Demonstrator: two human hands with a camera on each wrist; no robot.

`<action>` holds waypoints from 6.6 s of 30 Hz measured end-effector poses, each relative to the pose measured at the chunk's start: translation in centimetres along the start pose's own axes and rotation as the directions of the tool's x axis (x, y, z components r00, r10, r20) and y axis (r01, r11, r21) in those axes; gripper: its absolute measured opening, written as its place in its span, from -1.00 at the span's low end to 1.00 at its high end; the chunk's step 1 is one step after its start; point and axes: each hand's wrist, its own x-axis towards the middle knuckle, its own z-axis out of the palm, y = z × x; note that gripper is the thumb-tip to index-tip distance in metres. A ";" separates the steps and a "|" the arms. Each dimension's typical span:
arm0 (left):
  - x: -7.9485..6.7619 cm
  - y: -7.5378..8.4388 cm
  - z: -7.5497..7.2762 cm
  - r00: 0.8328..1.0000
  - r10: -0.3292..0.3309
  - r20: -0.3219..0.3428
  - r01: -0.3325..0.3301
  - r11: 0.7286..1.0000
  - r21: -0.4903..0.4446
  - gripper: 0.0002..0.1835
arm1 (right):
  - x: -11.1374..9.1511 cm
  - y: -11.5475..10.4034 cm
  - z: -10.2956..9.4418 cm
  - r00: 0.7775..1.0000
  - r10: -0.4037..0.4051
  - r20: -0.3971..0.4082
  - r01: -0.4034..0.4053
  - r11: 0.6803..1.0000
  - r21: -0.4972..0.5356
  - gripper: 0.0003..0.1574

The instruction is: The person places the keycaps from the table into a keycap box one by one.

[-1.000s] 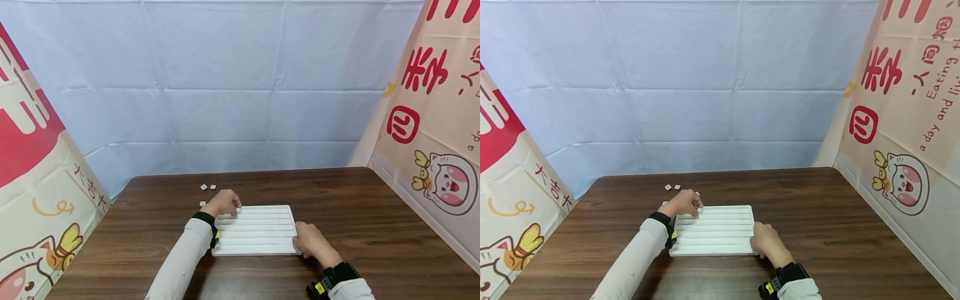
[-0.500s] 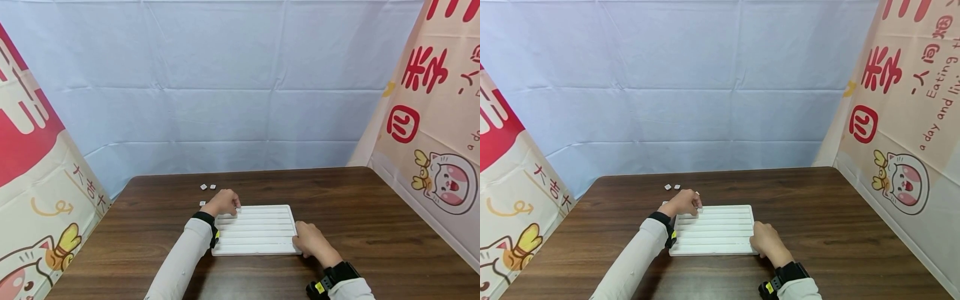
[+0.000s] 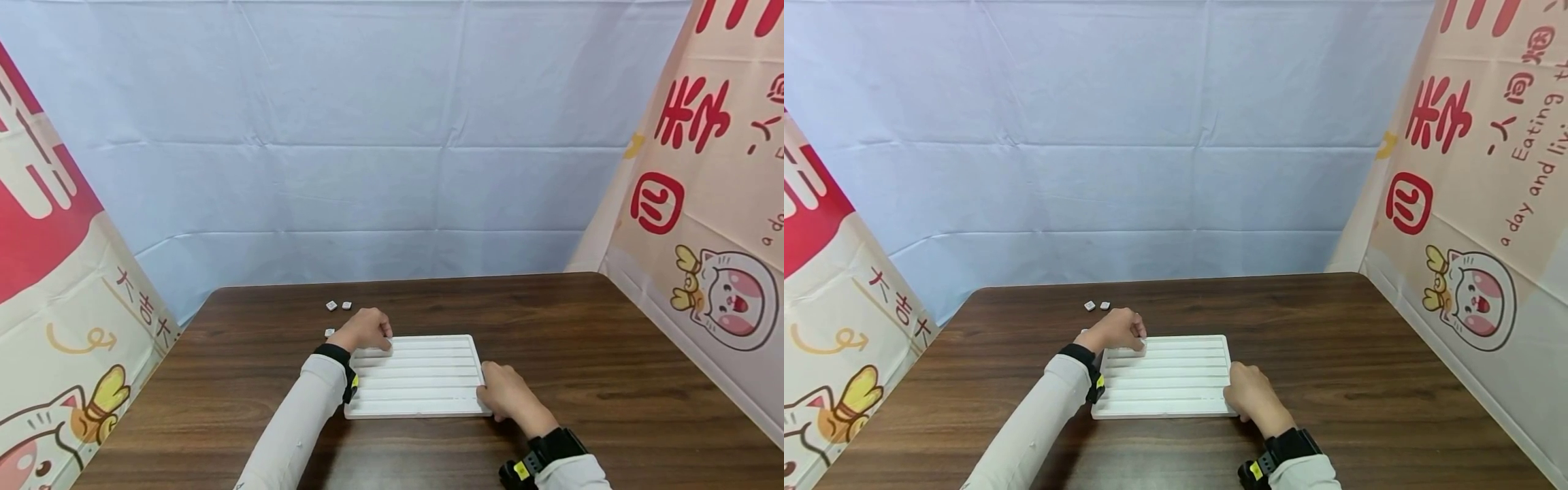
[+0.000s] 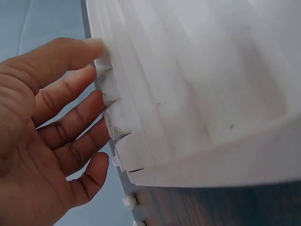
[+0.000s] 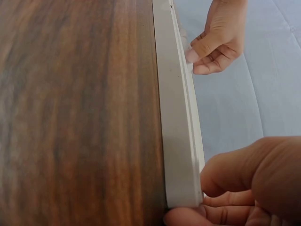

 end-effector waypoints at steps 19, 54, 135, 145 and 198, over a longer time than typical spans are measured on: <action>-0.4 -0.1 -0.1 1.000 0.030 -0.004 -0.030 0.999 -0.028 -0.91 | 0.0 0.2 0.0 1.000 -0.016 -0.024 0.016 1.000 0.004 -0.83; -0.5 0.2 -0.6 0.999 0.002 -0.048 0.006 0.986 0.169 -0.55 | -0.1 0.3 0.0 1.000 -0.019 -0.017 0.019 1.000 -0.005 -0.82; 1.2 -0.5 -1.1 0.989 -0.031 -0.147 0.035 0.999 0.022 -0.90 | -0.1 0.0 0.0 1.000 -0.004 -0.002 0.004 1.000 -0.002 -0.74; 1.2 -0.4 -1.1 0.986 0.007 -0.165 -0.001 0.999 0.038 -0.90 | 0.0 0.0 0.0 1.000 -0.010 -0.006 0.010 1.000 -0.005 -0.71; -0.1 -1.6 -0.7 0.989 0.092 -0.113 -0.119 0.957 -0.264 -0.81 | 0.0 0.1 0.1 1.000 -0.003 -0.009 0.003 1.000 0.008 -0.74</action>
